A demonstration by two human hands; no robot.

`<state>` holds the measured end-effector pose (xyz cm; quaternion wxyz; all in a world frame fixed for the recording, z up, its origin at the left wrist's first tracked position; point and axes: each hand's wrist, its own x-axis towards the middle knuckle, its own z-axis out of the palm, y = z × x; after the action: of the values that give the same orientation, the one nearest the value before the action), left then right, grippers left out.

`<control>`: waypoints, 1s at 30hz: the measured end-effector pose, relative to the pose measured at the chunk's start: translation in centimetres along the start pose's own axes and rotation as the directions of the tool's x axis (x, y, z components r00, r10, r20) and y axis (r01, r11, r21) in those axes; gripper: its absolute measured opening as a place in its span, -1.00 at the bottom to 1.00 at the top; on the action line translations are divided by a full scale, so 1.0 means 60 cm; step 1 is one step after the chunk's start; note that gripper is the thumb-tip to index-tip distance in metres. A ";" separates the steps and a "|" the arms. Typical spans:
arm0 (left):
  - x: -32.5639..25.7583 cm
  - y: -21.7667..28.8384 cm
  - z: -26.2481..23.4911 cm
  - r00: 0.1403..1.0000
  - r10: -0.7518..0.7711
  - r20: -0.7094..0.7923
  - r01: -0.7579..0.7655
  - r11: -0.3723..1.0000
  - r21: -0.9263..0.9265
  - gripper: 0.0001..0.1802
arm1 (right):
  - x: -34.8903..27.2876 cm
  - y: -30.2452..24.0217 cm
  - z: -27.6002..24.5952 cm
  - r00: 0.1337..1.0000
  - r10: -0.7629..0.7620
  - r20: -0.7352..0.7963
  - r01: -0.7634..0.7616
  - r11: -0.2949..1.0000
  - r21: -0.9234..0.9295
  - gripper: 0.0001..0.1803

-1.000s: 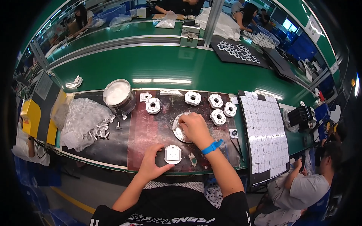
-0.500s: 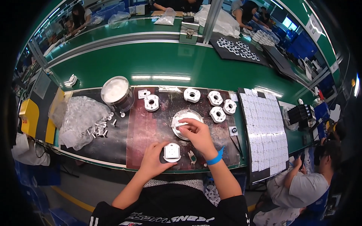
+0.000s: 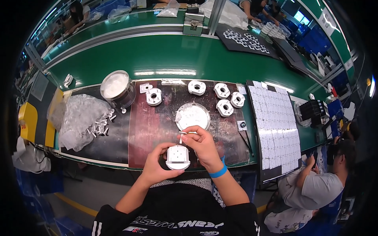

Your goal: Assembling LED components by applying thermal paste to housings and precisely placing LED chips onto them using tweezers.

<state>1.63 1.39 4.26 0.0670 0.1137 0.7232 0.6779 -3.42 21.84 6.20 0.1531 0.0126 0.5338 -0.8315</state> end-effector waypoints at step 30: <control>-0.002 0.001 -0.002 0.999 -0.032 0.032 0.030 0.997 0.065 -0.09 | -0.006 0.004 0.003 1.000 -0.003 0.005 0.003 0.997 -0.083 -0.74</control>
<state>1.71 1.25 4.35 0.0855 0.1156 0.7453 0.6510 -2.98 21.69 6.11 0.1533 0.0035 0.5674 -0.8090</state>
